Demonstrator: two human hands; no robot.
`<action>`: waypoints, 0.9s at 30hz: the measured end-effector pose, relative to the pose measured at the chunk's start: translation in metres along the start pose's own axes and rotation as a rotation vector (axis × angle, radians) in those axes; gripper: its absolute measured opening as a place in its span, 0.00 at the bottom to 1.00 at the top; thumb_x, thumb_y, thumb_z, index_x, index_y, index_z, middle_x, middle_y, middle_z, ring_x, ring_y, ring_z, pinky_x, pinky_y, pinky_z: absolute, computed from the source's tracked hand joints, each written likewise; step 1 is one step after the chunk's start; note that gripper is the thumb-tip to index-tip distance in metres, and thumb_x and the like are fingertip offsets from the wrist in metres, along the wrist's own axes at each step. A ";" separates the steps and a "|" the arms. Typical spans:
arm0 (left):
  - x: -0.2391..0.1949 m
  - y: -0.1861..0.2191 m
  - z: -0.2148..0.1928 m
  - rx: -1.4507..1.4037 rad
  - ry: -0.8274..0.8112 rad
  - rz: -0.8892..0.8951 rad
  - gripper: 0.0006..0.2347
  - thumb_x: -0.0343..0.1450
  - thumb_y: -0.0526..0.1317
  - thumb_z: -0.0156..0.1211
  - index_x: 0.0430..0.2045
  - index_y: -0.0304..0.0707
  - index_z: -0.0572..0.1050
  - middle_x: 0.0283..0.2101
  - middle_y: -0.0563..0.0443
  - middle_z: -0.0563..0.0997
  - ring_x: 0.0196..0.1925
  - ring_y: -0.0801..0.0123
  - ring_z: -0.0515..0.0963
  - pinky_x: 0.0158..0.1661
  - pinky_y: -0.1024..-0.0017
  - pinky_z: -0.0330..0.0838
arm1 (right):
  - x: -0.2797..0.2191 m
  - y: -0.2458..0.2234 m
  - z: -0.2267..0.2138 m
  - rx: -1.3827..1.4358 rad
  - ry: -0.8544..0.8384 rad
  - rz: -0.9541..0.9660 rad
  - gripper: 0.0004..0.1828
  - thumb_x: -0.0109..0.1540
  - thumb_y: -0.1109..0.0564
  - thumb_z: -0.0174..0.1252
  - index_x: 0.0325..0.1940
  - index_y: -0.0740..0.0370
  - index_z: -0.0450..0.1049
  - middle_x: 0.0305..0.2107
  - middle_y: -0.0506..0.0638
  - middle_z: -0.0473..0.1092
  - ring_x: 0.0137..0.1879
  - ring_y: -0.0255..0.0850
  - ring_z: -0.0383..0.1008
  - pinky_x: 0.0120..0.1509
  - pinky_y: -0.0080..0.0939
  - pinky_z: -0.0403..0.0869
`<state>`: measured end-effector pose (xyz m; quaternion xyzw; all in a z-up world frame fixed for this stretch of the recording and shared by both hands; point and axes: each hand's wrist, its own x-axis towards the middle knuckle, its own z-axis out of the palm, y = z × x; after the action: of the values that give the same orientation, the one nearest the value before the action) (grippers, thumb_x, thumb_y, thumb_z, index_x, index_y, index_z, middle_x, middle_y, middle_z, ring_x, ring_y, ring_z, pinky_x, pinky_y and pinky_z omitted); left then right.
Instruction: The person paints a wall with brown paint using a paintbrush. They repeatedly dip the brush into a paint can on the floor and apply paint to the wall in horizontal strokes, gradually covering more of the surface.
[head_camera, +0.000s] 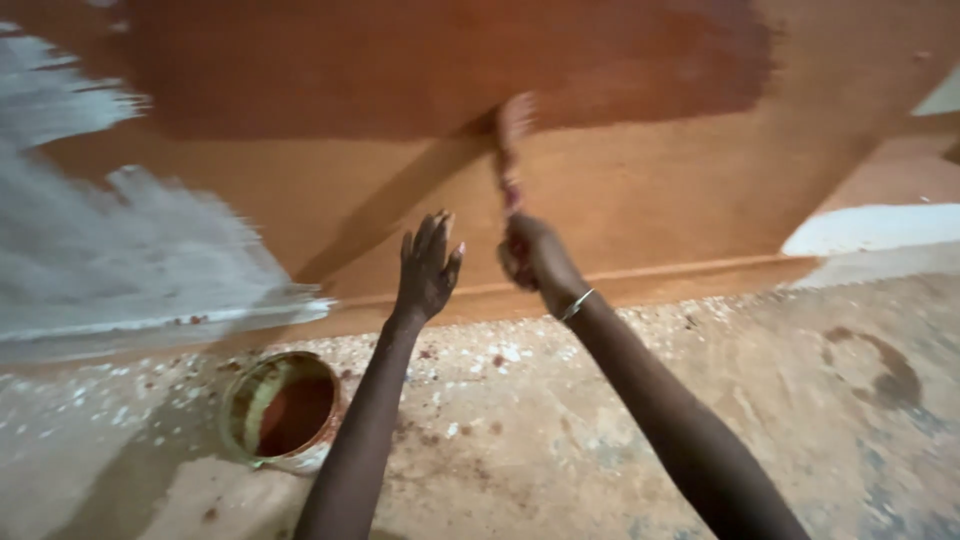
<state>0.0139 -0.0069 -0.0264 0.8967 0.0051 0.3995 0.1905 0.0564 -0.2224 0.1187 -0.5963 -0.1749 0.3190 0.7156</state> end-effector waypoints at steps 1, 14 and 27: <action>-0.003 -0.007 -0.004 0.005 0.012 0.011 0.22 0.80 0.48 0.49 0.68 0.38 0.62 0.71 0.40 0.65 0.75 0.48 0.61 0.69 0.41 0.50 | -0.003 0.004 0.017 -0.020 -0.103 -0.007 0.21 0.71 0.46 0.41 0.24 0.52 0.58 0.10 0.43 0.56 0.13 0.32 0.50 0.16 0.36 0.48; -0.012 -0.016 -0.056 -0.054 -0.030 -0.059 0.22 0.79 0.45 0.51 0.68 0.37 0.62 0.70 0.39 0.66 0.74 0.48 0.63 0.70 0.42 0.50 | -0.006 0.010 -0.017 0.432 0.491 -0.372 0.20 0.72 0.43 0.44 0.28 0.51 0.57 0.15 0.44 0.61 0.16 0.33 0.52 0.18 0.36 0.51; -0.032 -0.037 -0.081 0.031 -0.022 -0.097 0.24 0.78 0.48 0.49 0.69 0.36 0.61 0.72 0.39 0.64 0.75 0.48 0.59 0.70 0.42 0.46 | 0.008 0.038 0.097 -0.064 -0.303 -0.041 0.14 0.69 0.50 0.45 0.30 0.53 0.58 0.14 0.43 0.56 0.16 0.31 0.49 0.17 0.36 0.49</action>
<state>-0.0604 0.0491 -0.0125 0.9025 0.0528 0.3800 0.1958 -0.0082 -0.1420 0.1035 -0.5601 -0.3033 0.3849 0.6679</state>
